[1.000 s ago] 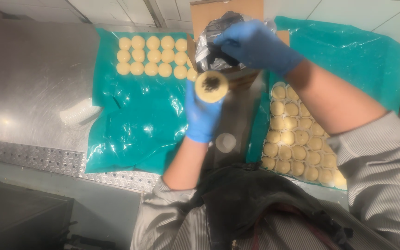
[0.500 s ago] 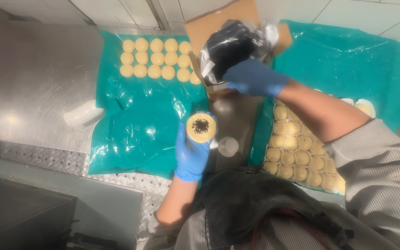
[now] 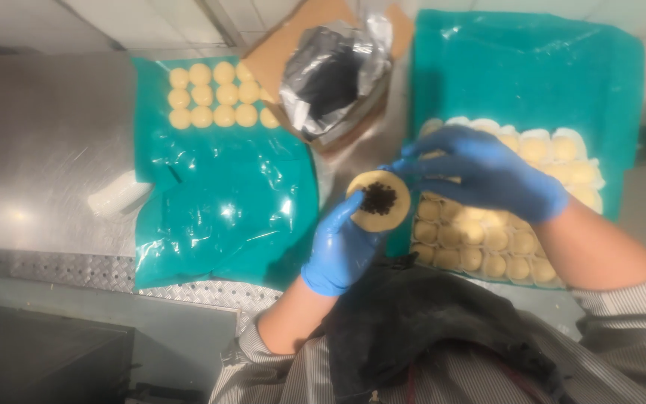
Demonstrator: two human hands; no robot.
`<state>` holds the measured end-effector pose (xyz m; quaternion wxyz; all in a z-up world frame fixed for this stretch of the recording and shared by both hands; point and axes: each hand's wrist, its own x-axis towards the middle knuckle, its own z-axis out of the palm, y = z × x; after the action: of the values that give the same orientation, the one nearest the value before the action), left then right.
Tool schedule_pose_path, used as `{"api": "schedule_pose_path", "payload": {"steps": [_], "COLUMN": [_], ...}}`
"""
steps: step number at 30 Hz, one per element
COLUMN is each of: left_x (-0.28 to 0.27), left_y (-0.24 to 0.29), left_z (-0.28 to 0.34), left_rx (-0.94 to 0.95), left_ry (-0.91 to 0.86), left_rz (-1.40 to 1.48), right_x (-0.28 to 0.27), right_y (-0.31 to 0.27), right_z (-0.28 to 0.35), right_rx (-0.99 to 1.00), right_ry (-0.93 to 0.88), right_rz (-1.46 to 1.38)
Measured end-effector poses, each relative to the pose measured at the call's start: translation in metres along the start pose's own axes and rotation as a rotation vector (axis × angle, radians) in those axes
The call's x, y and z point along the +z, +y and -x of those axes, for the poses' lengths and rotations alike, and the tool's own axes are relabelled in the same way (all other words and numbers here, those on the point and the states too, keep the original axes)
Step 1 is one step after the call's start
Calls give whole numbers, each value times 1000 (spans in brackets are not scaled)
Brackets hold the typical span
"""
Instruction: Filling pastry dough with a dark filling and rolling them into balls.
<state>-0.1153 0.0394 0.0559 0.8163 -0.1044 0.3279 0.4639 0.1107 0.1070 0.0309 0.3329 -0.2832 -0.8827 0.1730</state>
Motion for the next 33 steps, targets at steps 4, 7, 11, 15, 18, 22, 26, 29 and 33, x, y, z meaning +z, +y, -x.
{"api": "schedule_pose_path", "payload": {"steps": [4, 7, 11, 15, 18, 22, 26, 29, 33], "left_x": [-15, -18, -41, -42, -34, -69, -66, -77, -80], "left_y": [-22, -31, -36, -25, -13, -2, 17, 24, 35], "left_z": [-9, -14, -19, -8, 1, 0, 11, 10, 5], "left_rx": [14, -77, -33, 67, 189, 259, 284, 284, 268], "left_ry": [-338, -68, -18, -13, 35, 127, 139, 80, -4], "left_rz": [-238, -64, 43, 113, 179, 308, 252, 247, 202], "right_x": [-16, -22, 6, 85, 193, 180, 153, 171, 161], "right_y": [-2, 14, 48, 125, 238, 160, 90, 72, 80], "right_z": [42, 31, -23, -102, -127, -189, -214, -216, -218], "right_rx": [132, 73, 79, -294, -574, -162, 231, 201, 215], "right_ry": [37, 145, 49, 101, 46, -697, -871, -878, -837], "right_rz": [-18, 25, 25, 142, 527, 529, 766, 721, 705]}}
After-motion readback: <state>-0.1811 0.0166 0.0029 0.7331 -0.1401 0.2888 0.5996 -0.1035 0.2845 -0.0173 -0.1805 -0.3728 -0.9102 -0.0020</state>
